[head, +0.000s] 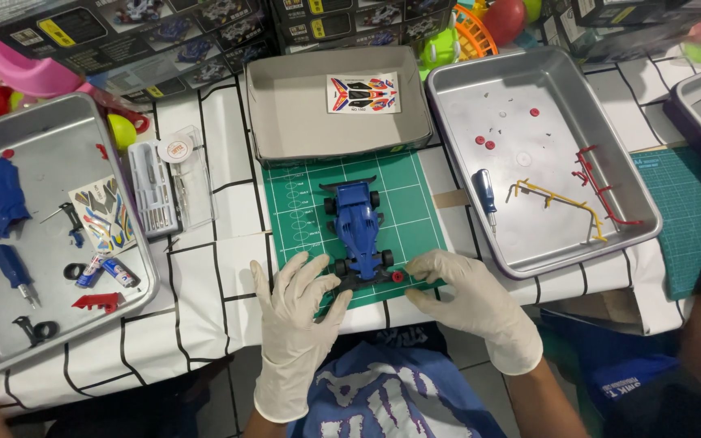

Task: The person assembles a blue toy car chassis on a green cutting mat. They attach red wheels to the axles and use a blue screwdriver to tighten the screws, securing the wheels in place.

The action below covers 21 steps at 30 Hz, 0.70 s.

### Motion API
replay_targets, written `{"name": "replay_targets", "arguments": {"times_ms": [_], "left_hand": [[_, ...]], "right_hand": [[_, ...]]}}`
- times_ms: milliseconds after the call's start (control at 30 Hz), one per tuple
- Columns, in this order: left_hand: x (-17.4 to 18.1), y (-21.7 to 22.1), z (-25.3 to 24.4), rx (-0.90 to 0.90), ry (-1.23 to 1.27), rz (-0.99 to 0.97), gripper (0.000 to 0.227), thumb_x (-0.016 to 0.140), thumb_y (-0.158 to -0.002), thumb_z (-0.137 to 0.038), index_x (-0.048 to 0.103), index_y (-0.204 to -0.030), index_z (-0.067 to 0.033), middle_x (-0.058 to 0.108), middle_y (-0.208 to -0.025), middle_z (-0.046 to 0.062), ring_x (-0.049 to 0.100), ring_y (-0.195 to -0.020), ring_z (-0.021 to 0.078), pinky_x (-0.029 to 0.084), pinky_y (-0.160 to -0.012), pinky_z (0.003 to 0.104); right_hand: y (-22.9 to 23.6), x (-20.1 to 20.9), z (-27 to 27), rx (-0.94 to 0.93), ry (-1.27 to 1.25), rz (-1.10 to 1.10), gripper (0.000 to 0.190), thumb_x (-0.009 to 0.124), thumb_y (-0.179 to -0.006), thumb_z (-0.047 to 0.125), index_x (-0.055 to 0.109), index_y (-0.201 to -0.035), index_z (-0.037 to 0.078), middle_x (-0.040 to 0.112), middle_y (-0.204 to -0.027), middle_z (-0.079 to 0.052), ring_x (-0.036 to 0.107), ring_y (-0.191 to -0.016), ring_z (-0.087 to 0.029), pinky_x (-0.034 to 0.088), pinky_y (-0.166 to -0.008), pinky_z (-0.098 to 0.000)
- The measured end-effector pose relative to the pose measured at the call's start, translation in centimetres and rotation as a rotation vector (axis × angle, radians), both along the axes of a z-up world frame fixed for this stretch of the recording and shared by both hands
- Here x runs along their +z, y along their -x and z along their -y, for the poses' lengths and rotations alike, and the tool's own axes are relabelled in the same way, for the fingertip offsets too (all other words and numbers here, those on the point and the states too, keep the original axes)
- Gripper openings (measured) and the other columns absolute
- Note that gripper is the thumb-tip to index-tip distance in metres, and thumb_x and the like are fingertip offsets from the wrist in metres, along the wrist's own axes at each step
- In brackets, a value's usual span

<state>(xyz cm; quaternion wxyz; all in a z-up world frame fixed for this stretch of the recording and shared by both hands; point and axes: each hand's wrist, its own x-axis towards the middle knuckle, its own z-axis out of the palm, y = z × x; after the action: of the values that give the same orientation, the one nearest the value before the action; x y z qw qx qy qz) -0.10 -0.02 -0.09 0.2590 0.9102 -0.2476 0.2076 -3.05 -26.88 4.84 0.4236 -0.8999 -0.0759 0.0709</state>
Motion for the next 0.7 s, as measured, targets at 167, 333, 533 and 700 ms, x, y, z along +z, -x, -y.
{"name": "replay_targets", "arguments": {"times_ms": [167,333,533,700], "left_hand": [[0.1,0.0,0.1,-0.016,0.032,0.024,0.023,0.082,-0.086,-0.037,0.067,-0.095,-0.0227,0.071,-0.122,-0.005,0.062,-0.126,0.0243,0.007,-0.127,0.059],[-1.3,-0.3,-0.4,-0.017,0.053,0.043,0.021,0.082,-0.083,-0.037,0.068,-0.092,-0.0244,0.073,-0.120,-0.005,0.064,-0.124,0.0243,0.009,-0.127,0.058],[-0.8,0.4,-1.1,-0.028,0.134,-0.122,0.024,0.079,-0.082,-0.039,0.073,-0.100,-0.0254,0.072,-0.127,-0.005,0.059,-0.131,0.0243,0.008,-0.125,0.068],[0.8,2.1,-2.3,0.087,0.146,-0.278,0.023,0.076,-0.082,-0.038,0.078,-0.100,-0.0250,0.073,-0.127,-0.005,0.056,-0.133,0.0224,0.006,-0.126,0.067]], "right_hand": [[1.7,0.6,0.3,-0.035,-0.037,0.203,0.032,0.071,-0.089,0.007,0.068,-0.120,0.011,0.078,-0.117,-0.005,0.078,-0.100,-0.018,0.063,-0.089,-0.0285],[0.4,5.7,5.7,-0.247,0.001,0.559,0.039,0.069,-0.090,-0.013,0.067,-0.126,-0.001,0.077,-0.112,-0.009,0.075,-0.103,-0.016,0.061,-0.098,-0.0265],[-10.6,7.6,12.7,-0.623,0.278,-0.108,0.057,0.050,-0.088,0.006,0.062,-0.144,0.011,0.077,-0.110,-0.007,0.071,-0.099,-0.018,0.057,-0.086,-0.0306],[-15.5,1.4,17.2,-0.398,0.377,0.007,0.052,0.058,-0.080,0.004,0.069,-0.131,0.009,0.078,-0.103,-0.008,0.071,-0.103,-0.020,0.051,-0.097,-0.0283]]}}
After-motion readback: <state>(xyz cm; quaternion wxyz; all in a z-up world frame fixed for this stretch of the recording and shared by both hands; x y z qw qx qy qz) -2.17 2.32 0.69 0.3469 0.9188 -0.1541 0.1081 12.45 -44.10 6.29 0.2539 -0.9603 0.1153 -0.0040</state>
